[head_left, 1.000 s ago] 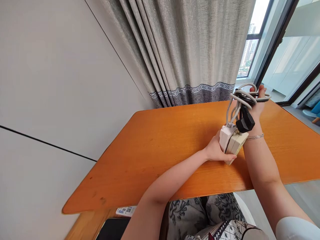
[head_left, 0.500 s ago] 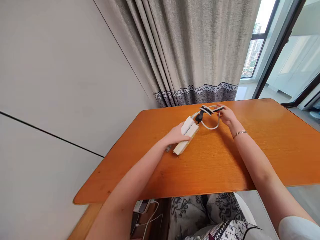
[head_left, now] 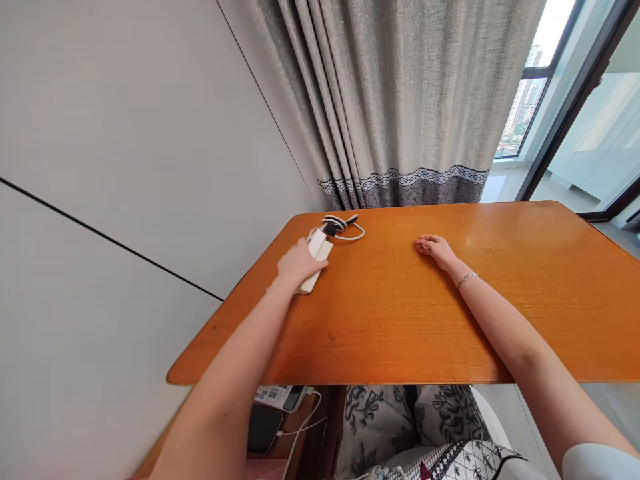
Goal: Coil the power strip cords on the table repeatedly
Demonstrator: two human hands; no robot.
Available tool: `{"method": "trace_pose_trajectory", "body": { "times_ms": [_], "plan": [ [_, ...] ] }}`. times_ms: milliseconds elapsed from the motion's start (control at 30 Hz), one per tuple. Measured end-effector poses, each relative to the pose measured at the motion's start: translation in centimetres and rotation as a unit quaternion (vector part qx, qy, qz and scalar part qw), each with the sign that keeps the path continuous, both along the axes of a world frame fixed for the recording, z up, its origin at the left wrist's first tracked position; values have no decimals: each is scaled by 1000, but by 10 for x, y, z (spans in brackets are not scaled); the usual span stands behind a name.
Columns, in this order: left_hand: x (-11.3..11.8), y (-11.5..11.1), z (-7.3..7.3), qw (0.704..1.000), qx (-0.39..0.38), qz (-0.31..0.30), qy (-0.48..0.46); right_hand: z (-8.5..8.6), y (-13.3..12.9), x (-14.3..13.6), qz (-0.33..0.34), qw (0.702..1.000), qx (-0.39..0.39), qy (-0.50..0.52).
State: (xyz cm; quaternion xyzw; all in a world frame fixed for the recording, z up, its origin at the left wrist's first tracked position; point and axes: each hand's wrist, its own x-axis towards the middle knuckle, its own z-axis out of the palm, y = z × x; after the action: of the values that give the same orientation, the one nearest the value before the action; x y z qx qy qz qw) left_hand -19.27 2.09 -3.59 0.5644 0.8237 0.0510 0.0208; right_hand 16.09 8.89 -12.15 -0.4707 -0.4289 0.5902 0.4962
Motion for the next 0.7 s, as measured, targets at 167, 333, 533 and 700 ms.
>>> {"method": "trace_pose_trajectory", "body": {
  "times_ms": [167, 333, 533, 700],
  "plan": [
    [-36, 0, -4, 996, -47, 59, 54, -6, 0, -6, 11, 998, 30, -44],
    [-45, -2, -12, 995, -56, 27, 84, -10, 1, -7, 21, 996, 46, -70],
    [-12, -1, -24, 987, -11, -27, 159, -13, 2, -4, 27, 993, 69, -95],
    [47, -3, -32, 975, 19, -176, 136, -18, 5, -3, 26, 986, 97, -132]
  ]
}}
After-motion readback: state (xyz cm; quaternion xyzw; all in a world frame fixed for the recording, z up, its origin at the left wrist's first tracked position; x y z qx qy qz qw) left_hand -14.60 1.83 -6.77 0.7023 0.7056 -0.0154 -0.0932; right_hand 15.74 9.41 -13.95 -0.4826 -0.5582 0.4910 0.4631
